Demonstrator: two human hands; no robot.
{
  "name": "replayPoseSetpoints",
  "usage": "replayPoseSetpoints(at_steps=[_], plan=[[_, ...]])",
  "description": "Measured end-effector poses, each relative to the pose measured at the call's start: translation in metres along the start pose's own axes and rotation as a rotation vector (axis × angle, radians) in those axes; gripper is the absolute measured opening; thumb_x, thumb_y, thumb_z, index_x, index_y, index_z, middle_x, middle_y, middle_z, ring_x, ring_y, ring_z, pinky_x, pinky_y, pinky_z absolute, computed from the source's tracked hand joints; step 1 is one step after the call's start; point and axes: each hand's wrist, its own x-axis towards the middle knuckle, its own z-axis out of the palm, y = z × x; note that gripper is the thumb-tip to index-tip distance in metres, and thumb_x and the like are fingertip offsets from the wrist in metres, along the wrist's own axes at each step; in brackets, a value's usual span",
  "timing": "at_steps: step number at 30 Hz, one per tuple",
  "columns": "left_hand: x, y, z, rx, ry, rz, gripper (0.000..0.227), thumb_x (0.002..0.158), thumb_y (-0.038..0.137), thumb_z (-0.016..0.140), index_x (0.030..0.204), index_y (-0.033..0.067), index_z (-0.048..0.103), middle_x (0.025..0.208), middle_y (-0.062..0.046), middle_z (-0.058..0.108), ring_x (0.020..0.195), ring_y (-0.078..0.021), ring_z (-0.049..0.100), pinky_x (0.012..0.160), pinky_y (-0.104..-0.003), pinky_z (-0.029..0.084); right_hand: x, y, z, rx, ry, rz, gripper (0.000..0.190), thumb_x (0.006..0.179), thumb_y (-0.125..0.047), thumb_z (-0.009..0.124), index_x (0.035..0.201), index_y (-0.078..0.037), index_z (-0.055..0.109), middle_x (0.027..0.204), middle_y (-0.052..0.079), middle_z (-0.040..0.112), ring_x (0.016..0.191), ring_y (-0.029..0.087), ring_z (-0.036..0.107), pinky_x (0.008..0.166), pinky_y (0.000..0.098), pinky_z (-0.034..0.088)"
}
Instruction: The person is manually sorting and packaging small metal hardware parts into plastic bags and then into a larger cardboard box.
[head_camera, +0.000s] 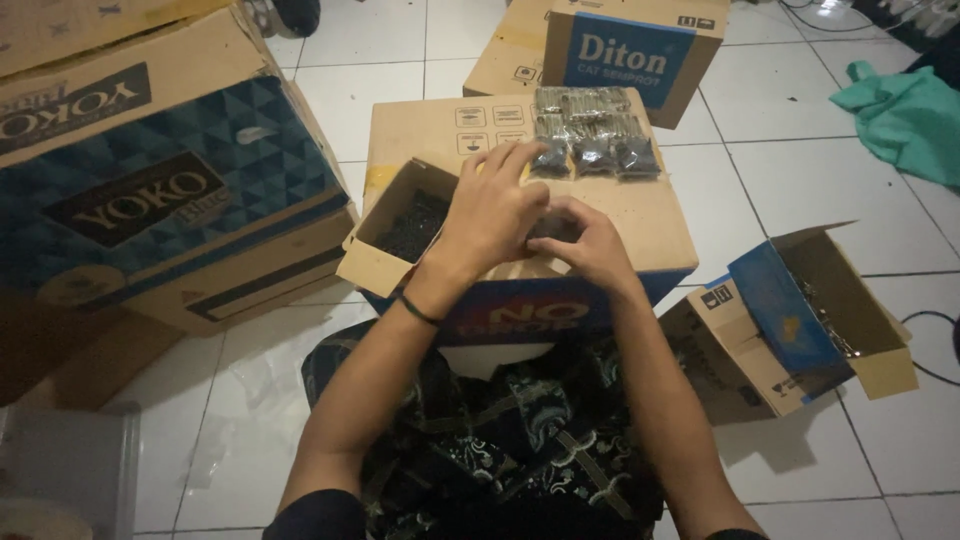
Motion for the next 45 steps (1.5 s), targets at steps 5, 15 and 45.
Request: replayPoseSetpoints(at_steps=[5, 15, 45], plan=[[0.0, -0.003, -0.016, -0.131, -0.039, -0.015, 0.014, 0.086, 0.032, 0.078, 0.088, 0.0202, 0.072, 0.143, -0.001, 0.052, 0.138, -0.0275, 0.046, 0.102, -0.051, 0.045, -0.002, 0.001, 0.002, 0.042, 0.007, 0.035, 0.044, 0.077, -0.011, 0.087, 0.117, -0.005, 0.069, 0.102, 0.021, 0.072, 0.102, 0.034, 0.07, 0.088, 0.0509, 0.055], [-0.032, -0.1, -0.048, -0.112, -0.149, -0.335, 0.013, 0.094, 0.03, 0.073, 0.095, 0.0174, 0.072, 0.132, -0.007, 0.058, 0.126, -0.0349, 0.056, 0.093, -0.051, 0.05, -0.002, -0.001, 0.002, -0.001, 0.015, 0.041, 0.048, 0.074, -0.012, 0.09, 0.118, -0.009, 0.072, 0.111, 0.02, 0.073, 0.112, 0.032, 0.067, 0.098, 0.0475, 0.051], [-0.045, -0.109, -0.017, 0.024, -0.443, -0.418, 0.03, 0.084, 0.011, 0.077, 0.113, 0.0061, 0.073, 0.115, -0.015, 0.06, 0.109, -0.0388, 0.065, 0.087, -0.054, 0.059, 0.052, -0.008, 0.0, -0.073, -0.022, -0.034, 0.051, 0.072, -0.01, 0.09, 0.119, -0.002, 0.071, 0.105, 0.022, 0.073, 0.102, 0.036, 0.07, 0.094, 0.0509, 0.052]])
